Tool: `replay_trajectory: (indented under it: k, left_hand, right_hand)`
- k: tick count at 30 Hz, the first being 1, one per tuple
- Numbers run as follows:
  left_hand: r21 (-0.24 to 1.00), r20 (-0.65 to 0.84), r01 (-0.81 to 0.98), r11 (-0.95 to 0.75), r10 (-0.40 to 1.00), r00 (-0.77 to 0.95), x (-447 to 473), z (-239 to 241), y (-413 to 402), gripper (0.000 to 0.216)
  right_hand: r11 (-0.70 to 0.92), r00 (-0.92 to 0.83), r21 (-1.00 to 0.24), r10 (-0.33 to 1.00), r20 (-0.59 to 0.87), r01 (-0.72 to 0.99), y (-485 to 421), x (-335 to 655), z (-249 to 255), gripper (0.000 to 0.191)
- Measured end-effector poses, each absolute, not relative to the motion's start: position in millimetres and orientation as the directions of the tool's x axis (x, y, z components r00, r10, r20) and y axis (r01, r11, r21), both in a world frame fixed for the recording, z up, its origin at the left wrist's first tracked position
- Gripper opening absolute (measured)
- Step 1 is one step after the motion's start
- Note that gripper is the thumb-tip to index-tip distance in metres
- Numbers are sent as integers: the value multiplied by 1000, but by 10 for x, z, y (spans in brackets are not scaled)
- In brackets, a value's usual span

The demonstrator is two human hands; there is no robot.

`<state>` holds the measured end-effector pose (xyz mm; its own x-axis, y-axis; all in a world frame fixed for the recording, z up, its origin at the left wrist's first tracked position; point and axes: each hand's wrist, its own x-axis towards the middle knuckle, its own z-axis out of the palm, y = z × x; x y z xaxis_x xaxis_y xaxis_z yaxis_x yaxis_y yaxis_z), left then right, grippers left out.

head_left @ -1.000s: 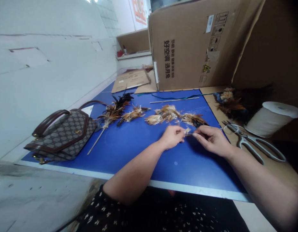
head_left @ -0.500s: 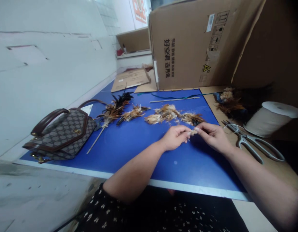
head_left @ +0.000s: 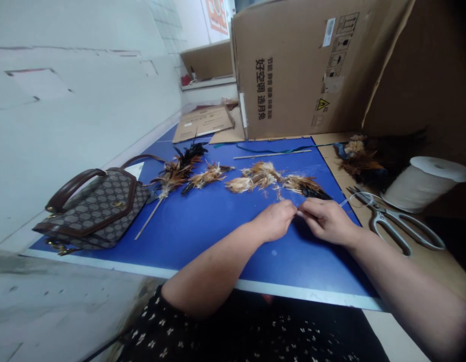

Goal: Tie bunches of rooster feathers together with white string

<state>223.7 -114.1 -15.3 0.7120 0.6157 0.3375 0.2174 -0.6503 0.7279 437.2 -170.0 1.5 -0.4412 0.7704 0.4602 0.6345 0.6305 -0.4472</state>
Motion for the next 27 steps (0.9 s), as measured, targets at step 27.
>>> replay_trajectory:
  k: [27]
  left_hand:
    - [973,227,-109,-205,942,247,2553,-282,-1286,28]
  right_hand:
    - [572,-173,-580,782,599,579,-1817,4070,33,24]
